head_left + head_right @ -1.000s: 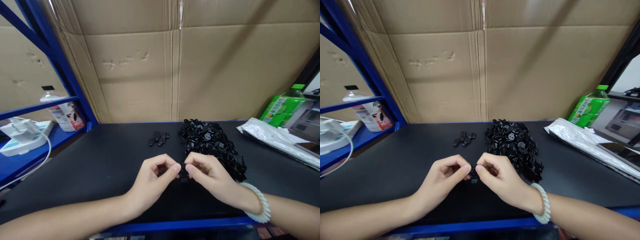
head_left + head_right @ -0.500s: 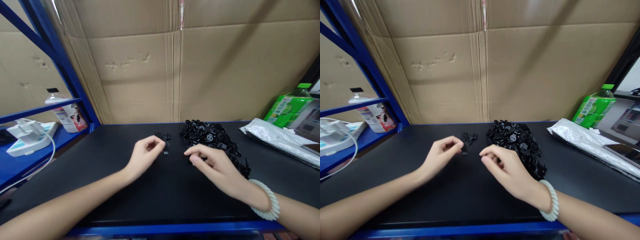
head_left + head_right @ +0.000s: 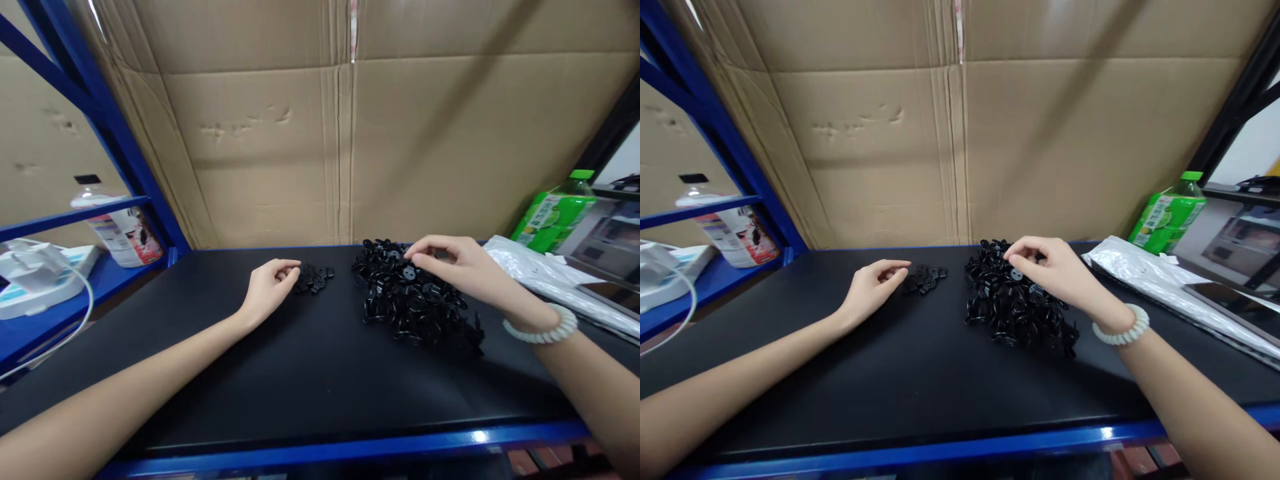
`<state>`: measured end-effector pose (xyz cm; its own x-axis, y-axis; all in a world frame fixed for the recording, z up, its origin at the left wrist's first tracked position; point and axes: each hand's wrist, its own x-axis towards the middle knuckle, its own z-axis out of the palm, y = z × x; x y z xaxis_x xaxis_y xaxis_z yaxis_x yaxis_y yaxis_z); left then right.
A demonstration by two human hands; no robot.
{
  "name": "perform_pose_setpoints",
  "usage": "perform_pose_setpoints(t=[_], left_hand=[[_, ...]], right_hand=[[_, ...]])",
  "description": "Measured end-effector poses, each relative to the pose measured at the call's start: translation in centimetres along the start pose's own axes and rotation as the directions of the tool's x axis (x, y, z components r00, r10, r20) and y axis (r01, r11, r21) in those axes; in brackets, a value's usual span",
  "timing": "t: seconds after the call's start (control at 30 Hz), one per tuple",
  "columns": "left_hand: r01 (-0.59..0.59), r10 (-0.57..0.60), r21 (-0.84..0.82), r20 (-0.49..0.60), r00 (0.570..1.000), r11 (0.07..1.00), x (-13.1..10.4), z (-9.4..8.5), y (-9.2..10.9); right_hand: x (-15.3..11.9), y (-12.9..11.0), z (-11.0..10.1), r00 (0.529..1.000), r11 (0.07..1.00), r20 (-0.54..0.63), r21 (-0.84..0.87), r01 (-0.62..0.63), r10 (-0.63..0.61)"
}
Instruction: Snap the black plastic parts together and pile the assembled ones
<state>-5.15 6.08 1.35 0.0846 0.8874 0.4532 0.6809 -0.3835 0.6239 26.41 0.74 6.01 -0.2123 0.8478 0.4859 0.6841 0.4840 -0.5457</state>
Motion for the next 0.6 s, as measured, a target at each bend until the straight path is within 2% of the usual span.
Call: perform_pose_setpoints(t=[0.07, 0.17, 0.3, 0.43, 0.6], left_hand=[[-0.046, 0.048, -0.028, 0.042, 0.998, 0.999, -1.2, 0.3, 1.2], [-0.128, 0.139, -0.084, 0.140, 0.980, 0.988, -3.1, 0.8, 3.1], [-0.223, 0.263, -0.175, 0.255, 0.931, 0.959, -5.2, 1.2, 4.8], [-0.238, 0.295, -0.222, 0.275, 0.915, 0.946, -5.8, 1.2, 5.1], [-0.151, 0.222, -0.269, 0.256, 0.941, 0.951, -5.8, 1.2, 5.1]], right_hand=[[0.0, 0.2, 0.1, 0.986, 0.989, 0.121, -0.077, 0.127, -0.117], [-0.3, 0.2, 1.1, 0.921, 0.943, 0.285, -0.123, 0.309, -0.265], [-0.5, 0.5, 2.5, 0.870, 0.921, 0.395, -0.123, 0.370, -0.297], [-0.3, 0.6, 2.4, 0.874, 0.922, 0.379, -0.113, 0.371, -0.305], [0.0, 0.3, 1.1, 0.944, 0.966, 0.214, -0.010, 0.259, -0.251]])
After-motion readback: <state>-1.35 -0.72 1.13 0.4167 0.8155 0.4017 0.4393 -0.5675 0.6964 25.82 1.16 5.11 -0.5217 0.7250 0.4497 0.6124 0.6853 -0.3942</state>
